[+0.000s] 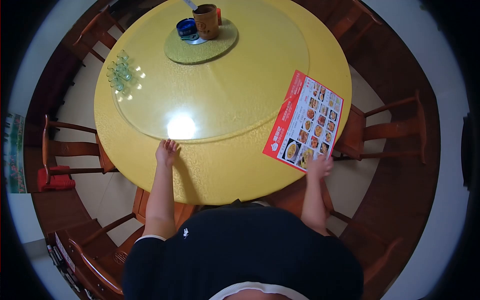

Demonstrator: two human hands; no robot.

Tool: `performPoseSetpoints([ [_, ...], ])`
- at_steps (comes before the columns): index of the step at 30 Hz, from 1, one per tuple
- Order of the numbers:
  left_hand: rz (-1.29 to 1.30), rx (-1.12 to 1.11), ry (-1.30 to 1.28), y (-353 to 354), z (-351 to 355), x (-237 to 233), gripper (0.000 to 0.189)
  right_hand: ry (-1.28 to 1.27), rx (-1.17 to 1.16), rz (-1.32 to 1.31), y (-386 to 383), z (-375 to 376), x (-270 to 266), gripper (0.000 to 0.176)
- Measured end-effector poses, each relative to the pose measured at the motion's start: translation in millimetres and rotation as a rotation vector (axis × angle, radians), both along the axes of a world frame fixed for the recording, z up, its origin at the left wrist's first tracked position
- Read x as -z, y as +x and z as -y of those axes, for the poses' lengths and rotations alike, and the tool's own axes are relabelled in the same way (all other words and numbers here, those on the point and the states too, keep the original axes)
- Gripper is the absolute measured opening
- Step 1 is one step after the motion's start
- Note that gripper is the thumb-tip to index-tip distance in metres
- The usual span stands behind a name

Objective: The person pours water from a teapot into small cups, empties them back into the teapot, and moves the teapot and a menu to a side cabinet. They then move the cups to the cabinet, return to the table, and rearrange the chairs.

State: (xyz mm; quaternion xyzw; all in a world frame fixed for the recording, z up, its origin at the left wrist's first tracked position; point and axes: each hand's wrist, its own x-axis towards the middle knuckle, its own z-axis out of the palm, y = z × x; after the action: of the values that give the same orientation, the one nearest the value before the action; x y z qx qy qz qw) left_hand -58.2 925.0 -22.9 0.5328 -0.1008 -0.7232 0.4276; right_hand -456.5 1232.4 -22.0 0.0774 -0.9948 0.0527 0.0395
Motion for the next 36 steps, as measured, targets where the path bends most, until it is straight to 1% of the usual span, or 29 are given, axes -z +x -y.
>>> performPoseSetpoints([
  [1, 0.008, 0.003, 0.008, 1, 0, 1, 0.025, -0.047, 0.214, -0.071, -12, -8, -4, 0.052],
  [2, -0.002, 0.031, 0.019, 1, 2, 2, 0.025, -0.041, 0.218, -0.063, -35, -30, 14, 0.052],
  [3, -0.01, 0.062, 0.028, 5, 3, 0, 0.025, -0.566, 0.156, 0.391, -61, -61, 47, 0.041],
  [4, -0.035, 0.098, 0.022, 9, 6, 8, 0.025, -1.1, 0.064, 0.834, -78, -80, 67, 0.031],
  [5, -0.038, 0.099, 0.015, 10, 7, 16, 0.025, -1.107, 0.06, 0.831, -82, -89, 67, 0.031],
  [7, 0.035, 0.072, 0.025, 5, 18, 22, 0.025, -1.195, 0.135, 0.776, -83, -88, 59, 0.016],
  [9, 0.03, 0.092, 0.039, -2, 32, 20, 0.025, -1.189, 0.15, 0.771, -77, -82, 46, 0.014],
  [11, 0.071, 0.086, 0.064, -16, 45, 13, 0.025, -1.376, 0.196, 0.829, -59, -79, 25, 0.017],
  [13, 0.074, 0.101, 0.079, -22, 58, 11, 0.025, -1.385, 0.219, 0.866, -48, -85, 24, 0.019],
  [15, 0.074, 0.112, 0.094, -30, 68, 6, 0.025, -1.457, 0.181, 0.889, -35, -85, 17, 0.02],
  [17, 0.096, 0.092, 0.091, -39, 72, -4, 0.024, -1.46, 0.182, 0.968, -27, -89, 13, 0.019],
  [18, 0.093, 0.097, 0.094, -41, 76, 2, 0.024, -1.456, 0.255, 0.972, -24, -87, 9, 0.02],
  [19, 0.054, 0.104, 0.101, -39, 82, 20, 0.023, -1.461, 0.239, 0.996, -23, -84, 7, 0.02],
  [20, 0.014, 0.109, 0.102, -39, 85, 31, 0.023, -1.424, 0.277, 1.022, -19, -80, 2, 0.021],
  [21, 0.011, 0.115, 0.103, -46, 80, 27, 0.023, -1.386, 0.316, 1.047, -14, -76, -6, 0.023],
  [24, -0.068, 0.24, 0.115, -82, 50, -12, 0.031, -1.296, 0.332, 1.159, -5, -68, -32, 0.027],
  [25, -0.254, 0.336, 0.029, -81, 49, 6, 0.031, -1.241, 0.317, 1.228, -5, -64, -37, 0.027],
  [26, -0.23, 0.308, 0.039, -91, 41, 2, 0.025, -1.201, 0.312, 1.255, -4, -62, -40, 0.026],
  [27, -0.141, 0.288, 0.091, -100, 36, -5, 0.023, -1.19, 0.281, 1.291, -6, -61, -45, 0.026],
  [28, -0.135, 0.249, 0.129, -108, 29, -16, 0.023, -1.177, 0.323, 1.35, -6, -62, -52, 0.027],
  [29, -0.049, 0.206, 0.147, -113, 23, -34, 0.024, -1.16, 0.367, 1.403, -7, -62, -52, 0.028],
  [30, -0.029, 0.194, 0.138, -112, 25, -34, 0.022, -1.144, 0.342, 1.426, -8, -61, -48, 0.028],
  [32, 0.0, 0.119, 0.129, -98, 35, -35, 0.022, -1.174, 0.444, 1.247, -8, -59, -49, 0.031],
  [33, 0.031, 0.075, 0.108, -94, 40, -35, 0.021, -1.161, 0.431, 1.258, -11, -56, -50, 0.031],
  [34, 0.024, 0.062, 0.091, -91, 37, -43, 0.02, -1.214, 0.448, 1.216, -15, -60, -41, 0.032],
  [36, 0.028, 0.049, 0.108, -82, 43, -38, 0.02, -1.254, 0.489, 1.156, -27, -63, -32, 0.032],
])
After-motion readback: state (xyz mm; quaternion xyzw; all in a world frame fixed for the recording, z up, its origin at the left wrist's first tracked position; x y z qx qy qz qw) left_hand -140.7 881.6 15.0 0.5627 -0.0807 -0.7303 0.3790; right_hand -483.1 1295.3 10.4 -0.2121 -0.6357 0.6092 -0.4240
